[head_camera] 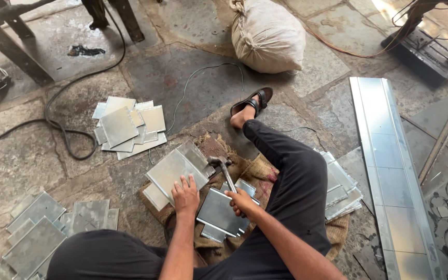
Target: The person is hammering several metal sheets one by one on a block of wood, by hand, using a hammer.
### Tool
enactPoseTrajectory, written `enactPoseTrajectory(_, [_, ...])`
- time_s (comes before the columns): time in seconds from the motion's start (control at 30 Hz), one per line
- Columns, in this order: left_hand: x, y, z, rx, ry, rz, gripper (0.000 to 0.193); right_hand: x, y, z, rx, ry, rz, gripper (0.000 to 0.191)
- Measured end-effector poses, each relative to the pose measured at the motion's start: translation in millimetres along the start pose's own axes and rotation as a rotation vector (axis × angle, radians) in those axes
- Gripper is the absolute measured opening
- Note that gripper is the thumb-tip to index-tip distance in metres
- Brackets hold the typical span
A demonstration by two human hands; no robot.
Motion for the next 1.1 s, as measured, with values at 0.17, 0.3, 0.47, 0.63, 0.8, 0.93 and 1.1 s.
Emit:
enactPoseTrajectory(0.17, [-1, 51, 0, 0.08, -0.025, 0.107, 0.052, -1, 2, 0, 0.0, 0.021, 0.014, 0.041])
enactPoseTrajectory(0.3, [-42, 98, -20, 0.037, 0.099, 0.316, 0.023, -6, -1, -1, -0.033, 0.064, 0.005, 0.047])
enactPoseTrajectory(0.47, [-94, 134, -56, 0.174, 0.114, 0.419, 0.031, 3, 3, -14, 0.001, 0.023, 0.021, 0.038])
enactPoseTrajectory(0.63, [-108, 72, -100, 0.069, 0.067, 0.407, 0.025, 15, 4, -24, -0.006, 0.003, -0.039, 0.032])
enactPoseTrajectory(0.8, [-127, 23, -117, 0.058, 0.2, 0.366, 0.04, 10, -6, -17, -0.027, -0.025, -0.046, 0.029])
enactPoseTrajectory(0.93, [-118, 3, -104, 0.072, 0.302, 0.545, 0.051, 3, -23, -12, -0.016, -0.061, -0.072, 0.027])
enactPoseTrajectory(1.1, [-102, -16, -90, 0.07, 0.345, 0.492, 0.062, 2, -40, -15, -0.041, -0.06, -0.058, 0.026])
Point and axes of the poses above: each hand's wrist, its own z-axis away from the middle knuckle, its own y-axis out of the back of the hand, x = y × z, the point moved 10 cm from there along -z, towards the middle knuckle, and after that the axes turned 9 degrees about -x, right-handed, at the moved point
